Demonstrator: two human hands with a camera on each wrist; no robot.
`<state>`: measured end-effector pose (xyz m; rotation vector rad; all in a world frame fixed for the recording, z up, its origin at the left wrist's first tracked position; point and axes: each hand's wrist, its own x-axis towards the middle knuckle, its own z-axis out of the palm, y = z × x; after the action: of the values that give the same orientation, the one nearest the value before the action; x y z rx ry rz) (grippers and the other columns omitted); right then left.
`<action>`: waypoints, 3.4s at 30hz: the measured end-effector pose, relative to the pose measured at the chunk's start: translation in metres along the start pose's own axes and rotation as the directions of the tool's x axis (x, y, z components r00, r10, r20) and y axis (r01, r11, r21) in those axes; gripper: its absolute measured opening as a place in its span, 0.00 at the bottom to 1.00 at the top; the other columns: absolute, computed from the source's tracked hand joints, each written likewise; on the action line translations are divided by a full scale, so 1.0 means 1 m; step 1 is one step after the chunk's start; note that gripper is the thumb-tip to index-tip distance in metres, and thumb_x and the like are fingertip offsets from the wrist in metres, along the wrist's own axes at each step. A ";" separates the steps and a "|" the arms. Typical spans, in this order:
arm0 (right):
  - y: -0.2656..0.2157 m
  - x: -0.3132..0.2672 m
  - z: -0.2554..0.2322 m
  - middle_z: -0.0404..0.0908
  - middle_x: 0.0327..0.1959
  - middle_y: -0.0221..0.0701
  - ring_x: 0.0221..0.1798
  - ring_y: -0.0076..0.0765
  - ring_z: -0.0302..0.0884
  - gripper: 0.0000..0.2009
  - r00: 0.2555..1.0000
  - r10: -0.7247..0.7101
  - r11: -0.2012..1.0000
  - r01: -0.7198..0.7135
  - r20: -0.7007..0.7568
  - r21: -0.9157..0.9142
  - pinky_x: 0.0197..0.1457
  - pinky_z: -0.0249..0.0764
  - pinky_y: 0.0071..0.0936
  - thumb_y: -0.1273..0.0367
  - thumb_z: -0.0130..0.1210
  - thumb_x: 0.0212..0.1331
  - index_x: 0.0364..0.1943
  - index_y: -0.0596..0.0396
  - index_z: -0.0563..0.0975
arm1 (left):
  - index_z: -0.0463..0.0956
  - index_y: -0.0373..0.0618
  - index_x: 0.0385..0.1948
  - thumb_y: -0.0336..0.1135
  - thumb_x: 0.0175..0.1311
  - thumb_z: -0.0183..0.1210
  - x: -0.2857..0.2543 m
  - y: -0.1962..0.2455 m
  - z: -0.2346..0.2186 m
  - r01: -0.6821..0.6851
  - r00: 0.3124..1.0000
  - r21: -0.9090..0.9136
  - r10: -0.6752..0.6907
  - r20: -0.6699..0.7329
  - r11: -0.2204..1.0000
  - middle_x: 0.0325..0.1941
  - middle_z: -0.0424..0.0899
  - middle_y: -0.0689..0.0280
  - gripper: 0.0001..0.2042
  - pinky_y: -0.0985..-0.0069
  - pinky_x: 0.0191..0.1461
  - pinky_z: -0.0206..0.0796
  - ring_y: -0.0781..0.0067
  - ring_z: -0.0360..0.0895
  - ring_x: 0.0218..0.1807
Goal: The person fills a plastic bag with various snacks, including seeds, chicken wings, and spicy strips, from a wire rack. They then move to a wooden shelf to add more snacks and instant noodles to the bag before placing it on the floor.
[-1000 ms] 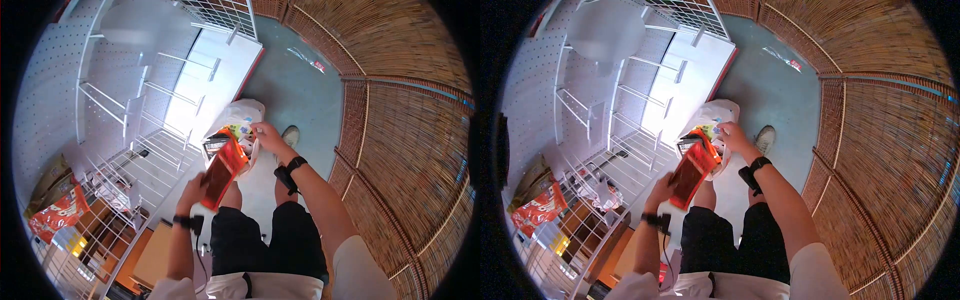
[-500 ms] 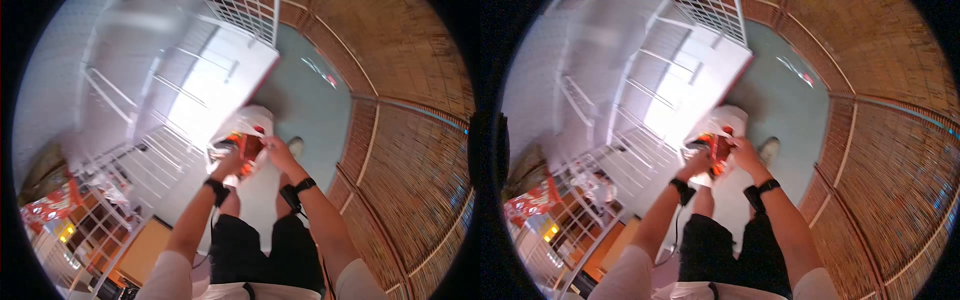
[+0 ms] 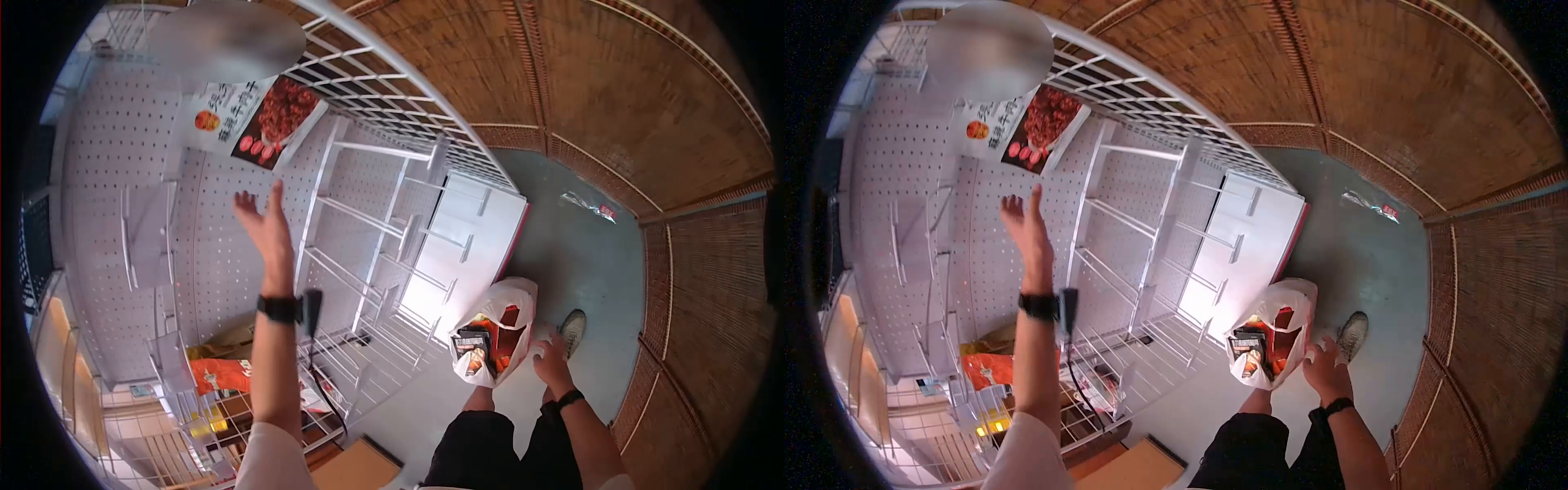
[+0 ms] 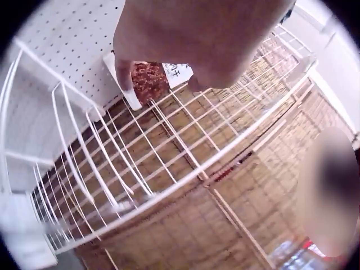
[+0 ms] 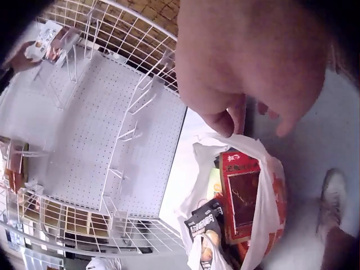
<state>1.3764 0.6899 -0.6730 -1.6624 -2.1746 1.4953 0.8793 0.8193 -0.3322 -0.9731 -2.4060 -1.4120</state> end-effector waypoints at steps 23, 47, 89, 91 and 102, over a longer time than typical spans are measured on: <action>0.040 -0.042 -0.028 0.73 0.46 0.42 0.55 0.48 0.67 0.09 0.996 0.089 0.949 -0.086 0.006 0.303 0.61 0.63 0.36 0.76 0.54 0.42 0.32 0.57 0.77 | 0.73 0.44 0.40 0.32 0.62 0.55 0.085 0.043 0.030 0.541 0.823 -0.526 -0.283 0.493 0.656 0.33 0.77 0.69 0.08 0.72 0.36 0.72 0.74 0.75 0.34; 0.041 -0.067 -0.020 0.67 0.37 0.41 0.38 0.44 0.74 0.06 0.995 0.095 0.952 -0.084 -0.021 0.294 0.39 0.75 0.31 0.80 0.54 0.41 0.27 0.63 0.76 | 0.75 0.44 0.44 0.34 0.64 0.54 0.066 0.045 -0.014 0.539 0.770 -0.592 -0.066 0.635 0.599 0.42 0.81 0.64 0.10 0.70 0.50 0.72 0.70 0.79 0.43; 0.037 0.005 0.027 0.69 0.35 0.41 0.40 0.47 0.71 0.06 0.951 0.187 0.960 -0.230 0.246 0.162 0.44 0.70 0.39 0.73 0.56 0.44 0.29 0.54 0.79 | 0.71 0.39 0.46 0.52 0.61 0.50 -0.580 -0.218 0.111 0.172 0.343 0.553 -0.576 0.742 0.815 0.41 0.77 0.48 0.23 0.55 0.50 0.63 0.46 0.73 0.45; 0.020 0.034 0.031 0.69 0.41 0.42 0.49 0.49 0.67 0.08 0.977 -0.201 0.973 0.207 0.069 -0.105 0.53 0.65 0.41 0.74 0.57 0.43 0.32 0.54 0.78 | 0.64 0.43 0.55 0.55 0.60 0.50 -0.575 -0.205 0.093 0.064 0.318 0.662 -0.644 0.696 0.747 0.56 0.67 0.52 0.28 0.52 0.58 0.54 0.50 0.63 0.59; -0.024 0.106 0.083 0.81 0.27 0.42 0.41 0.44 0.77 0.09 0.778 -0.203 0.912 0.371 0.594 -0.173 0.52 0.68 0.40 0.67 0.56 0.46 0.28 0.58 0.80 | 0.70 0.48 0.41 0.25 0.50 0.53 -0.635 -0.253 -0.002 0.457 0.616 0.700 -0.763 0.196 0.548 0.49 0.68 0.49 0.14 0.59 0.50 0.62 0.49 0.67 0.52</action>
<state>1.2691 0.7156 -0.7535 -0.9004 -2.8989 1.8185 1.2094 0.4524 -0.8055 -0.2628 -3.5005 -0.3739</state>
